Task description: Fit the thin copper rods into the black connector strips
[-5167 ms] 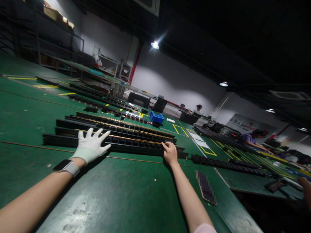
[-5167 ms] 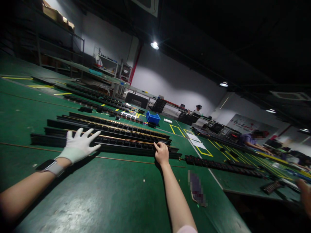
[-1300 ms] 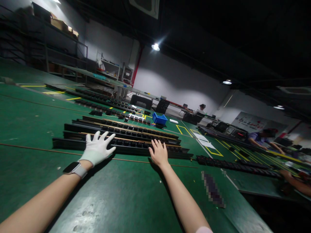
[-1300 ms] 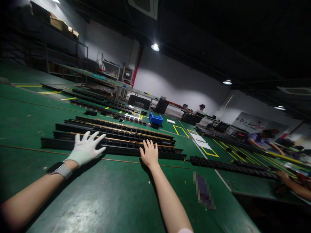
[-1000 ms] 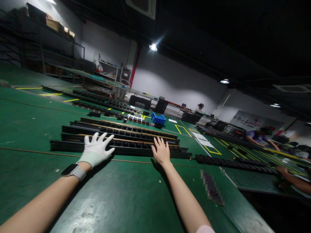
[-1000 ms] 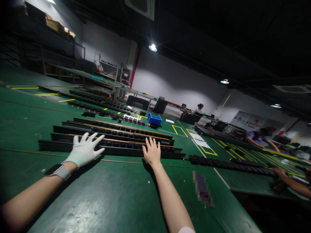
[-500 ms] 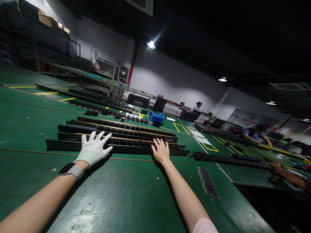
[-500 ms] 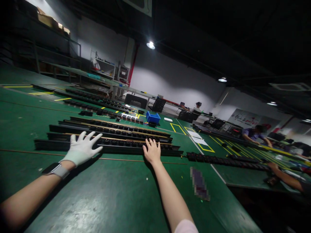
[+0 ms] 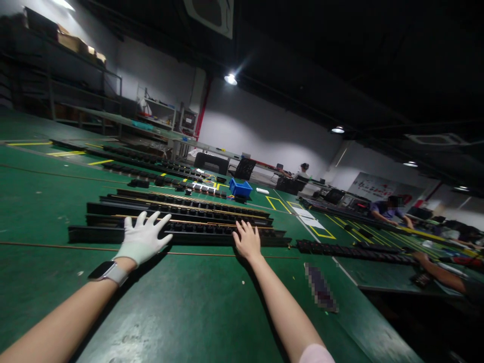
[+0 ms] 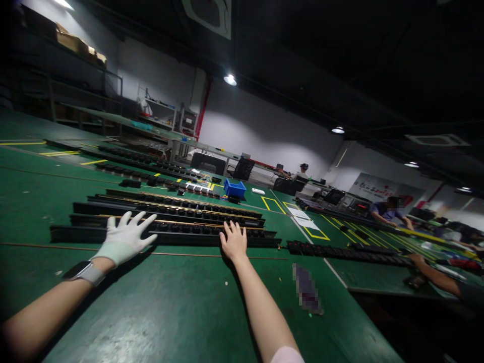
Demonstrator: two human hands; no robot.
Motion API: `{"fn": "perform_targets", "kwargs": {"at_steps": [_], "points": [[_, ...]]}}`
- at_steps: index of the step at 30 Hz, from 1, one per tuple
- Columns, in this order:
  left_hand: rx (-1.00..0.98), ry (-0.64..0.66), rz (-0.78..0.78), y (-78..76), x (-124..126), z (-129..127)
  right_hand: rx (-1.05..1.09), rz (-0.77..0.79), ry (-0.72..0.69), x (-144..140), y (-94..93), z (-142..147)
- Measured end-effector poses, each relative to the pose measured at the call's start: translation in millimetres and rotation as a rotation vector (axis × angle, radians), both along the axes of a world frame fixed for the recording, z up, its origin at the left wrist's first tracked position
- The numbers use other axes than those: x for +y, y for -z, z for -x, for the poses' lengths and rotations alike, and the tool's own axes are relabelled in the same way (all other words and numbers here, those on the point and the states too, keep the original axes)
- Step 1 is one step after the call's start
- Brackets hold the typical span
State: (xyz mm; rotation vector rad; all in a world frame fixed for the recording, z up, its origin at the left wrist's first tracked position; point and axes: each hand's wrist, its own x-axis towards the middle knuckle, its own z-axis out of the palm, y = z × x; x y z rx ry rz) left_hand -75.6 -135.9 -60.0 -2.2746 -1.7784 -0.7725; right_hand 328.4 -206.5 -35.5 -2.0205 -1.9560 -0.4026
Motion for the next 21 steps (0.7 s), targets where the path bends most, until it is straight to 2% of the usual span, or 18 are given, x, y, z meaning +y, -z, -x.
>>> {"fn": "perform_targets", "kwargs": {"at_steps": [7,11,15,21], "points": [[0.010,-0.015,-0.016,1.5,0,0,0.001,0.009,-0.018,3,-2.7,-3],[0.032,-0.015,-0.038,1.5,-1,0,0.004,-0.037,0.013,4,-4.7,-12],[0.040,-0.027,-0.036,2.5,0,1,-0.005,-0.027,0.060,4,-0.6,-24],[0.040,-0.022,-0.038,5.7,4,1,0.013,-0.013,0.044,3,3.8,-30]]}}
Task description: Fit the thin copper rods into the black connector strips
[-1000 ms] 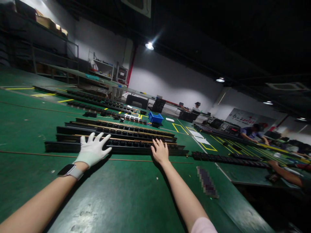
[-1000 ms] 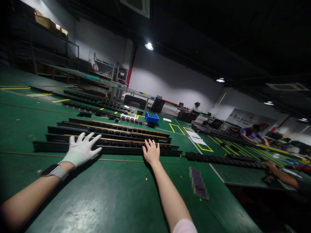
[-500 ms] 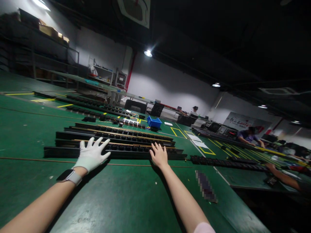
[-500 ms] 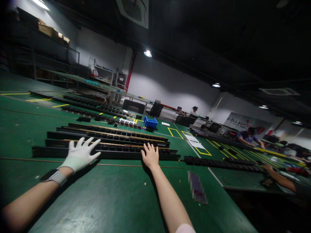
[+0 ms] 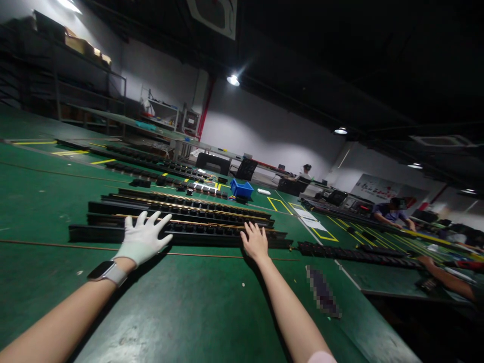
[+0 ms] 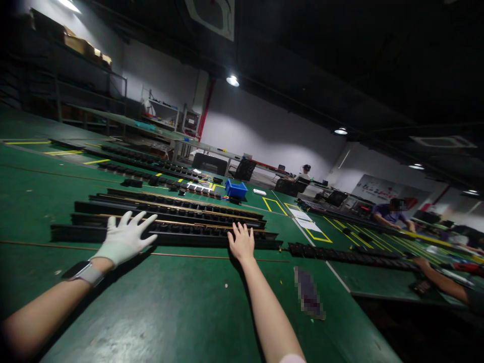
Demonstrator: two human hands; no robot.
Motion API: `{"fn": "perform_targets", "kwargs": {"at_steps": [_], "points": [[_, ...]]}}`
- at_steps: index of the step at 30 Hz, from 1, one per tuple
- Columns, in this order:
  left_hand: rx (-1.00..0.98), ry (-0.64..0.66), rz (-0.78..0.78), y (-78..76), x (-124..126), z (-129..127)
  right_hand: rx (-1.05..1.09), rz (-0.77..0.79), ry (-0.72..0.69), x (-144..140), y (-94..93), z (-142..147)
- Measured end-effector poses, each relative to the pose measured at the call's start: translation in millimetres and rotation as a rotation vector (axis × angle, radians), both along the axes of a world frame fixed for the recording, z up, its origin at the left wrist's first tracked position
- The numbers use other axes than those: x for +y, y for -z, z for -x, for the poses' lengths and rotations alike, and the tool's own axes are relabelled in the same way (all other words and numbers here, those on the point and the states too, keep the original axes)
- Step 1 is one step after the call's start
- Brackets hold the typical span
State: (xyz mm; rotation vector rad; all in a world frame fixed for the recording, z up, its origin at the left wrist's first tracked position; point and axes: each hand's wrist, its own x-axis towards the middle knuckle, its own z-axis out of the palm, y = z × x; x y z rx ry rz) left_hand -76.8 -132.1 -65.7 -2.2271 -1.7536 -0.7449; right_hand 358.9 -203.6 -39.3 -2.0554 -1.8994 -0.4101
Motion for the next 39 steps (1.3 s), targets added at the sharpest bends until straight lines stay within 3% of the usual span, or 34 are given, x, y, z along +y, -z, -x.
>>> {"fn": "perform_targets", "kwargs": {"at_steps": [16,24,39], "points": [[-0.007,-0.005,0.007,-4.7,-3,-1,0.009,-0.013,0.051,-3,-13.4,-10],[0.010,-0.010,-0.003,-2.0,-1,-1,0.029,0.021,0.080,-1,-4.0,-27],[0.001,0.002,-0.003,-4.3,-3,-1,0.124,0.066,0.084,-1,-10.1,-30]]}}
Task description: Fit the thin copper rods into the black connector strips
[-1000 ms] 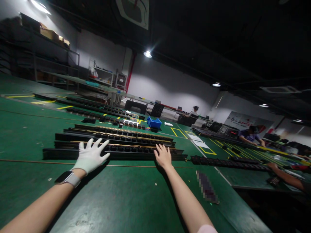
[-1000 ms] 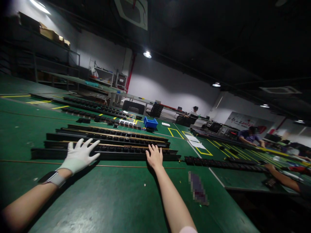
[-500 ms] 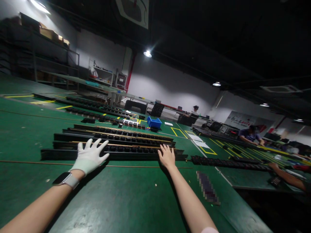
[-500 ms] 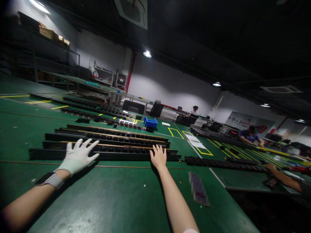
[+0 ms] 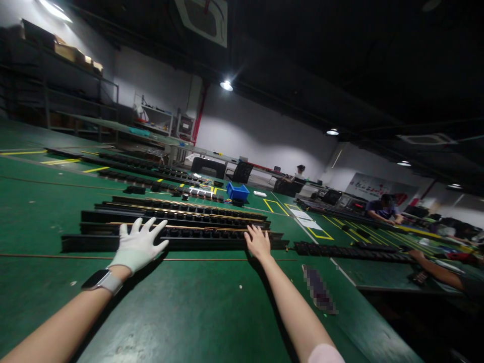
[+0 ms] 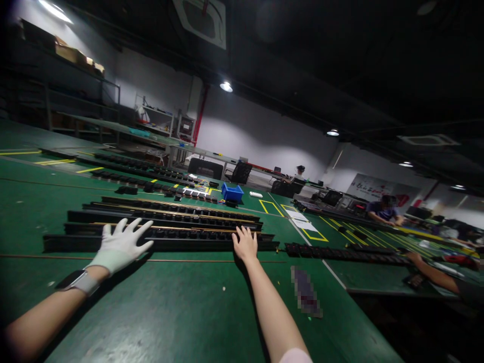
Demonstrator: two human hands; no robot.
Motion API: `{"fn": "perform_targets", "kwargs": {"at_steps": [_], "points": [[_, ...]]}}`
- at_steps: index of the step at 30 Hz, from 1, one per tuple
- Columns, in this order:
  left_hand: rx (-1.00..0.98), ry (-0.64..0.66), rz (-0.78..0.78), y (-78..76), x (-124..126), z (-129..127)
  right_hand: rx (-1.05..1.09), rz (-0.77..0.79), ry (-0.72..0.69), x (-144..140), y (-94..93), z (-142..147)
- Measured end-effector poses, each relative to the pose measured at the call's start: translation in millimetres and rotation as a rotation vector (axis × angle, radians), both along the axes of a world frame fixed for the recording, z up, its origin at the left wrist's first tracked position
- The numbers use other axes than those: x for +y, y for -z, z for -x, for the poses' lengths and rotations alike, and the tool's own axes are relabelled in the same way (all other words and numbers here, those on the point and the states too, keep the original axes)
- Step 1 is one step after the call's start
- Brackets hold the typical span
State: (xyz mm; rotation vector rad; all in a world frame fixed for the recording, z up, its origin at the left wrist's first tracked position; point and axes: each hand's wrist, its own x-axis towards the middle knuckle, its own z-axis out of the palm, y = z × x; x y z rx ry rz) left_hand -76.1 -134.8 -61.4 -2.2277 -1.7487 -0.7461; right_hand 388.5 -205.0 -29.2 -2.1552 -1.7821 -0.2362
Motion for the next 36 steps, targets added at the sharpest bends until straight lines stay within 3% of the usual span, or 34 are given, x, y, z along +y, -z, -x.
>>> {"fn": "perform_targets", "kwargs": {"at_steps": [9,26,30,33,36], "points": [[-0.036,0.015,-0.027,4.8,4,1,0.015,0.063,0.120,2,-4.9,-22],[-0.013,0.009,-0.010,3.0,2,0,0.015,0.122,0.104,5,-7.9,-31],[-0.022,0.012,-0.019,3.5,2,1,0.015,0.167,0.076,4,-16.4,-34],[-0.015,0.008,-0.020,2.3,-1,0,0.014,0.063,0.038,-2,-23.6,-36],[-0.028,0.007,-0.025,-2.0,-5,-1,-0.009,-0.045,-0.158,-15,-24.0,-35]]}}
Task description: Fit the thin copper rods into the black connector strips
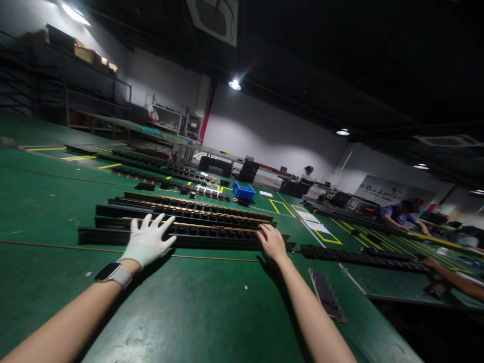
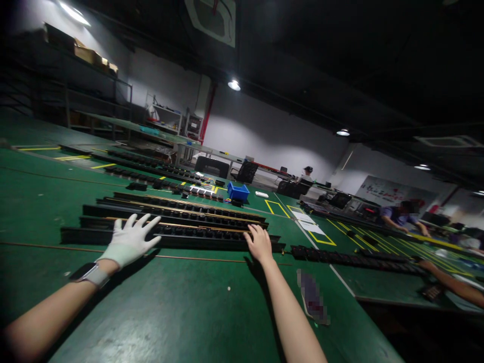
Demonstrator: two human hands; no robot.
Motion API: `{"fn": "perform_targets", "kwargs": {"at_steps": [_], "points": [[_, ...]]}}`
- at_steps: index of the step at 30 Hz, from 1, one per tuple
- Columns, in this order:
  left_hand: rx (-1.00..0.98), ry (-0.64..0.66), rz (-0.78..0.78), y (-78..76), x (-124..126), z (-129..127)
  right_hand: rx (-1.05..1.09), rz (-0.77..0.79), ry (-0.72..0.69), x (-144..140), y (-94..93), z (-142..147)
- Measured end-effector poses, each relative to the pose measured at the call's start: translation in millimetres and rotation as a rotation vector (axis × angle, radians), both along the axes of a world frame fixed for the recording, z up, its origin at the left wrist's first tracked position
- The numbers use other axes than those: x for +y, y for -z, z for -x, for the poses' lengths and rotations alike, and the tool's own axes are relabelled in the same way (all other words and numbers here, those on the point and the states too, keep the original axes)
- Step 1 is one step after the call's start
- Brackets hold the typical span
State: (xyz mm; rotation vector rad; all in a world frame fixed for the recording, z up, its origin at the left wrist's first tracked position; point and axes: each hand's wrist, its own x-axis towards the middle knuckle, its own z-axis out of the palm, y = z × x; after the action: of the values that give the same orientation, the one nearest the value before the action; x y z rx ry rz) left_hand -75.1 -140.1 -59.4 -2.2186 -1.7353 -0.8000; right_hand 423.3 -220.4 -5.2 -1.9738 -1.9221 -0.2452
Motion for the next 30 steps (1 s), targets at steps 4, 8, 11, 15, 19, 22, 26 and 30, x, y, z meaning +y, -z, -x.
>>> {"fn": "perform_targets", "kwargs": {"at_steps": [4,8,11,15,19,22,26,30], "points": [[-0.006,0.000,-0.072,-16.4,-9,-5,-0.046,0.151,-0.279,-21,13.3,2],[-0.024,0.223,-0.134,-36.9,-26,-20,-0.045,0.306,-0.332,-31,34.0,-3],[0.000,0.377,-0.011,-37.4,-45,-34,-0.018,0.340,-0.319,-31,47.3,-8],[0.125,0.438,0.131,-17.5,-63,-43,-0.047,0.284,-0.364,-34,52.3,-9],[0.198,0.422,0.199,-6.2,-65,-32,0.036,0.183,-0.391,-41,37.2,-10],[0.191,0.374,0.200,-13.9,-59,-13,0.086,0.120,-0.387,-46,18.2,-15],[0.164,0.289,0.180,-35.7,-49,25,0.113,0.014,-0.313,-47,-3.8,-32],[0.133,0.130,0.230,-55.0,-34,73,0.142,-0.077,-0.191,-42,-15.1,-66]]}}
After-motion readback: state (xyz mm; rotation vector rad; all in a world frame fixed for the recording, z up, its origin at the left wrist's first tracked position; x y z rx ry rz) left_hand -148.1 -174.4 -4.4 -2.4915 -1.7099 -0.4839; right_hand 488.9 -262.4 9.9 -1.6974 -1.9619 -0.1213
